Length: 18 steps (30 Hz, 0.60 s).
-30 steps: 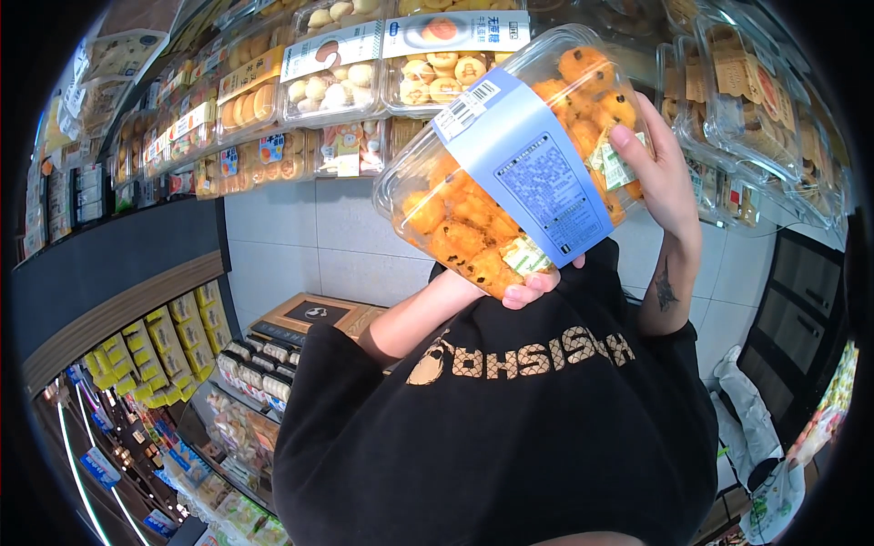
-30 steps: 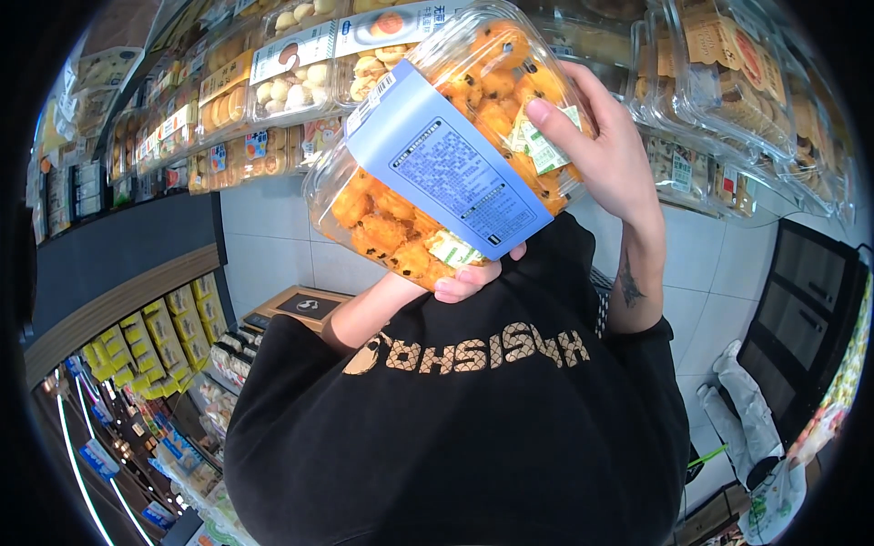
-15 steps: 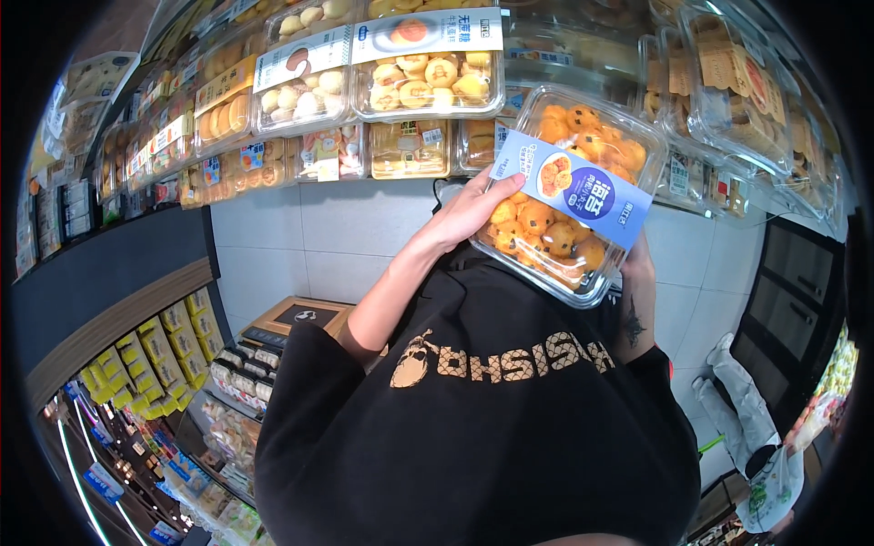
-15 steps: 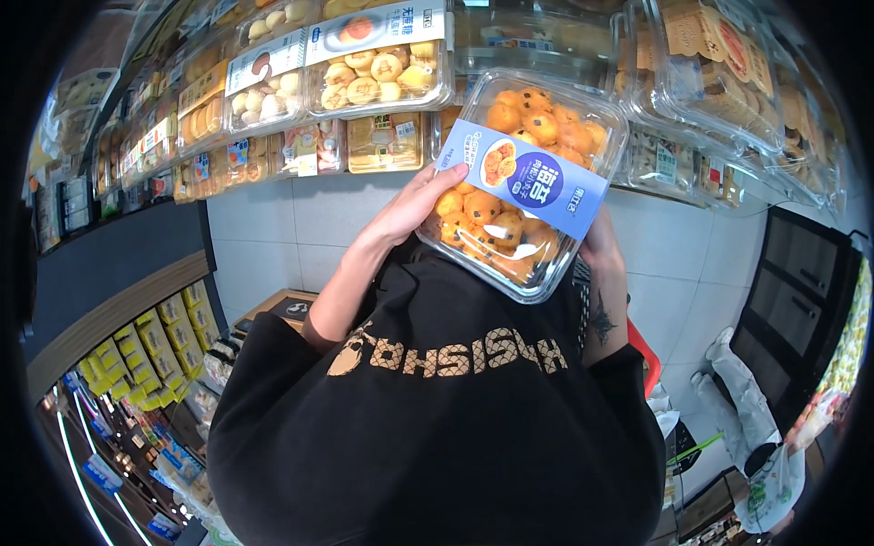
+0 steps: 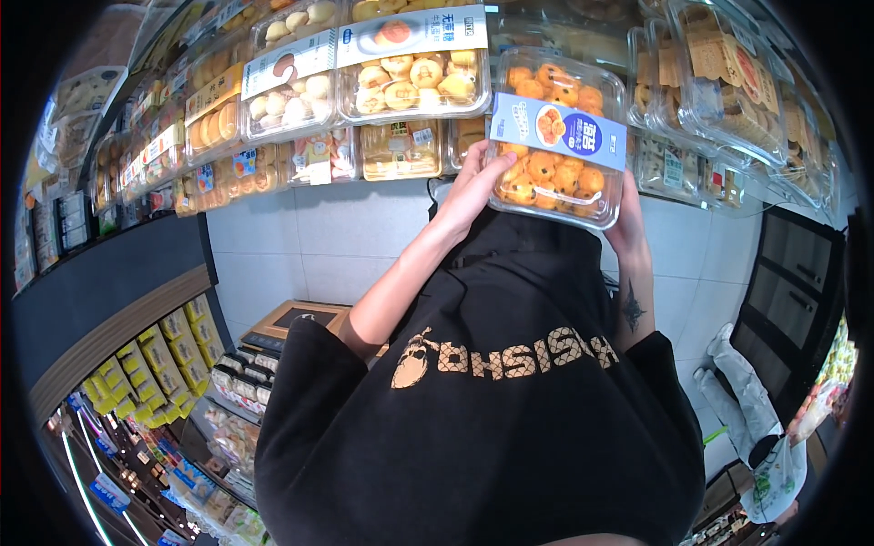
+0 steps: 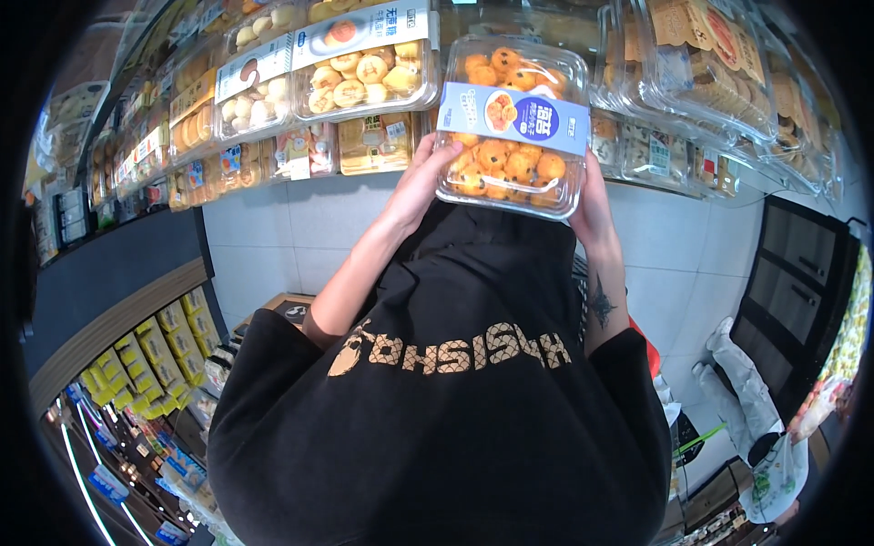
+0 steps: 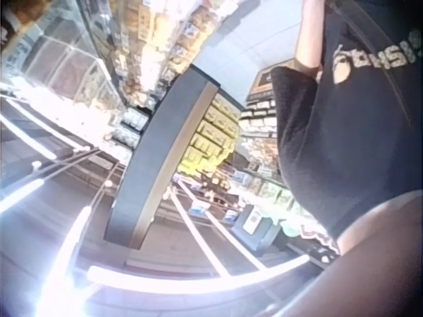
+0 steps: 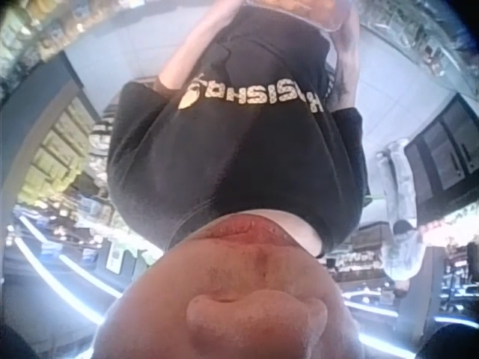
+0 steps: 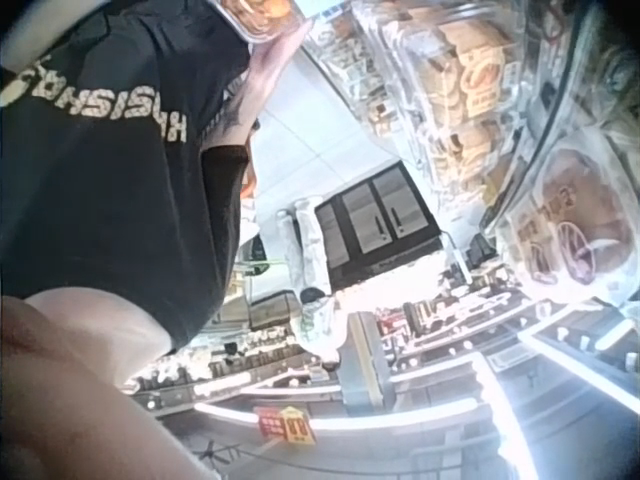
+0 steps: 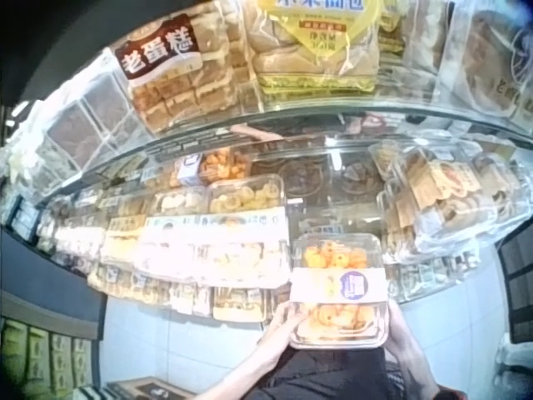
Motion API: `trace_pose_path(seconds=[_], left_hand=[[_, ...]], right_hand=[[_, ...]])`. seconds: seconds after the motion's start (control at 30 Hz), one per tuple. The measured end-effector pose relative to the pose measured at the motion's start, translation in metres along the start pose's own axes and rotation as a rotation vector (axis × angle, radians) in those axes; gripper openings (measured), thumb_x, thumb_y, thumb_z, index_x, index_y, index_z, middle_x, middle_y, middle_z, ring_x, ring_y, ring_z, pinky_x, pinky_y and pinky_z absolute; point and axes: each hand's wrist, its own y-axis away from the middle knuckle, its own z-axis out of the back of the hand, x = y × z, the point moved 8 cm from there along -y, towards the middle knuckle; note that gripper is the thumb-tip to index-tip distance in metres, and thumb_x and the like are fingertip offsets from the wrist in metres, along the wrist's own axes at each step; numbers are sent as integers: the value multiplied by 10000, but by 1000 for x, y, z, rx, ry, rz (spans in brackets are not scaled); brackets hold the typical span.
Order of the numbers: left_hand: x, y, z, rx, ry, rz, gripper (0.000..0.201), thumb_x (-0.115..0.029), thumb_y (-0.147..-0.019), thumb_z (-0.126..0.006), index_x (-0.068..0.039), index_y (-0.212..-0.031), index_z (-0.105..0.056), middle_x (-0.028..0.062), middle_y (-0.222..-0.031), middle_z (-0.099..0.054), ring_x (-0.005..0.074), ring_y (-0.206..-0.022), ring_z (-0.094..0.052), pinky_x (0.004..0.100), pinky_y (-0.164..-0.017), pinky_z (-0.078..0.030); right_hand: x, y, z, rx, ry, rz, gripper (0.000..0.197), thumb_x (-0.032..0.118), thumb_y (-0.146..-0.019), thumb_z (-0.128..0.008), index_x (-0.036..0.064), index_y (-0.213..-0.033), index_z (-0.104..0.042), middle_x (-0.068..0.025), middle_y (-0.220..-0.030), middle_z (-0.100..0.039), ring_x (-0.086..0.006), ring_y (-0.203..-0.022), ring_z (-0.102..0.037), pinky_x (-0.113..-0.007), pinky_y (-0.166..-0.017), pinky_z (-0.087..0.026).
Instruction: The person browses packaged baked goods and snacks on store shelves, repeatedly picking up containers one at a time, turning them over by hand, and placing them back onto the shelves.
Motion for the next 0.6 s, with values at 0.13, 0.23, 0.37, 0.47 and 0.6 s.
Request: trace_pose_path(seconds=[0.13, 0.23, 0.37, 0.47, 0.6], left_hand=[[-6, 4, 0, -13, 249, -49, 385, -254, -809, -538, -48, -1087, -368, 82, -1030, -470, 149, -1011, -438, 311, -914, -317], [2, 7, 2, 28, 361, -3, 295, -203, -813, -524, -64, -1044, -405, 80, -996, -494, 172, -1014, -455, 335, -911, -346], [14, 12, -10, 179, 584, 162, 280, -107, -801, -490, -24, -1043, -376, 140, -1042, -478, 239, -1016, -485, 366, -906, -391], [3, 11, -13, 206, 694, 126, 283, -46, -775, -463, 13, -1037, -375, 175, -1045, -484, 276, -1020, -496, 367, -907, -403], [0, 3, -16, 241, 845, 95, 406, 12, -722, -423, 92, -1114, -358, 233, -1135, -443, 291, -1120, -421, 345, -969, -352]], right_hand=[[7, -11, -12, 21, -297, -99, 496, 349, -911, -292, -40, -1213, -351, -134, -1207, -452, -215, -1090, -460, -336, -940, -363], [7, -14, -11, -20, -369, -18, 544, 381, -898, -316, -54, -1225, -325, -140, -1185, -466, -242, -1111, -429, -360, -933, -354], [-1, 8, -18, -48, -261, -92, 552, 434, -878, -340, -11, -1205, -358, -141, -1142, -493, -276, -1086, -445, -431, -908, -353], [-21, 15, -26, 234, -90, -261, 541, 478, -862, -348, 18, -1144, -400, -145, -1099, -517, -286, -1044, -479, -467, -888, -356], [-11, 4, -32, 86, 22, -119, 352, 334, -897, -378, 29, -1066, -425, -146, -1038, -539, -264, -1000, -514, -406, -870, -388]])
